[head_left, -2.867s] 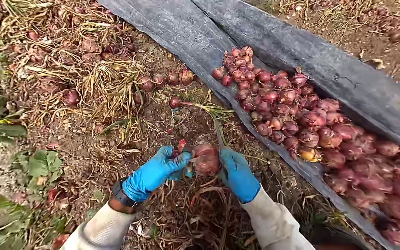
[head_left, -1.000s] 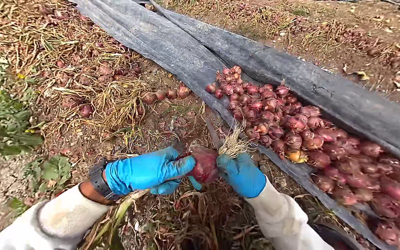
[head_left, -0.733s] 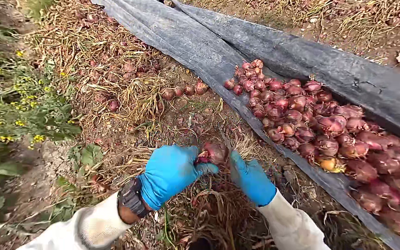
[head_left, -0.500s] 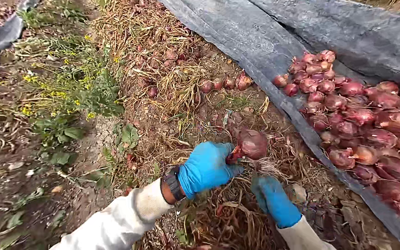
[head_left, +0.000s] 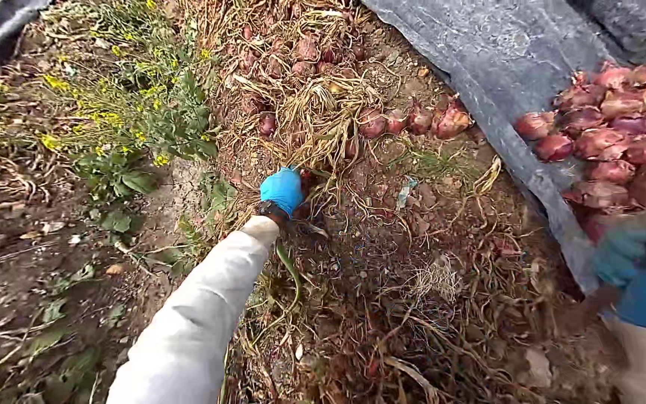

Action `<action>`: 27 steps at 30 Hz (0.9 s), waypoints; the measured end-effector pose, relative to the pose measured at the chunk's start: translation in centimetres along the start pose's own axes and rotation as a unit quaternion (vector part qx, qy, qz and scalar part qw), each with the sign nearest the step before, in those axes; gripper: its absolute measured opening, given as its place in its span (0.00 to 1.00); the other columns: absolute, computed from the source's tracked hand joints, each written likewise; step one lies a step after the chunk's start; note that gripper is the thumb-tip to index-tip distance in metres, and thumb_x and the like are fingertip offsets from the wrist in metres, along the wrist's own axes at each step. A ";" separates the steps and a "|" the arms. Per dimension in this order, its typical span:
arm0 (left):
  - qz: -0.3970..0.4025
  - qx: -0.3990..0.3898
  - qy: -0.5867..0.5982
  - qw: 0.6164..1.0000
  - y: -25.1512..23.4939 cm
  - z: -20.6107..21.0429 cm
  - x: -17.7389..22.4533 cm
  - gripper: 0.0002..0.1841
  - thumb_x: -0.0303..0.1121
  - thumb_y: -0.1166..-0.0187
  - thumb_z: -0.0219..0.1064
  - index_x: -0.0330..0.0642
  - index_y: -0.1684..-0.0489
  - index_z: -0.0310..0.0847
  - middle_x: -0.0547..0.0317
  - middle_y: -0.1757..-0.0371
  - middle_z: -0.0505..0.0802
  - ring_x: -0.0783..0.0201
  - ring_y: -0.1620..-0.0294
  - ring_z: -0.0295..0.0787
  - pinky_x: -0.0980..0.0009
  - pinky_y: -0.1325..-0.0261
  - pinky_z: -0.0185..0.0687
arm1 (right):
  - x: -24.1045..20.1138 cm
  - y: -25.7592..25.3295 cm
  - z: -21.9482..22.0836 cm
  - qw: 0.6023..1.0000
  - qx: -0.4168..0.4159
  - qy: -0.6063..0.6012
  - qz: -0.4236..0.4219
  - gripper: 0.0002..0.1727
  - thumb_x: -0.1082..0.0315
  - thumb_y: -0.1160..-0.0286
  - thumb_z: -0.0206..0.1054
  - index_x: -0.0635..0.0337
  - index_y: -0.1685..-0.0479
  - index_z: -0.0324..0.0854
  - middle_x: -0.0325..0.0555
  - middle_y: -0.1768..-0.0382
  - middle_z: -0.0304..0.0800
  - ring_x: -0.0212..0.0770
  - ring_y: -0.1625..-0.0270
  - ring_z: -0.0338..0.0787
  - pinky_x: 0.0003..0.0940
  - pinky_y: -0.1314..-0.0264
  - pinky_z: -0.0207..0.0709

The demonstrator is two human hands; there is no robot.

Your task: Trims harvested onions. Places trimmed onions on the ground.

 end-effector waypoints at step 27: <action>0.508 0.154 0.266 0.805 30.3 -9.8 6.6 0.17 0.56 0.32 0.76 0.54 0.77 0.91 0.68 0.68 0.92 0.65 0.49 0.86 0.58 0.36 0.76 | 8.2 21.6 6.6 0.957 -0.287 0.007 -0.050 0.28 0.35 0.15 0.53 0.46 0.73 0.79 0.25 0.88 0.64 0.25 0.87 0.64 0.24 0.84 0.64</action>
Point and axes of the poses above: each hand's wrist, its own y-axis away from the middle knuckle, its own z-axis out of the palm, x = y × z, the point moved 8 cm from there along -y, towards the middle knuckle
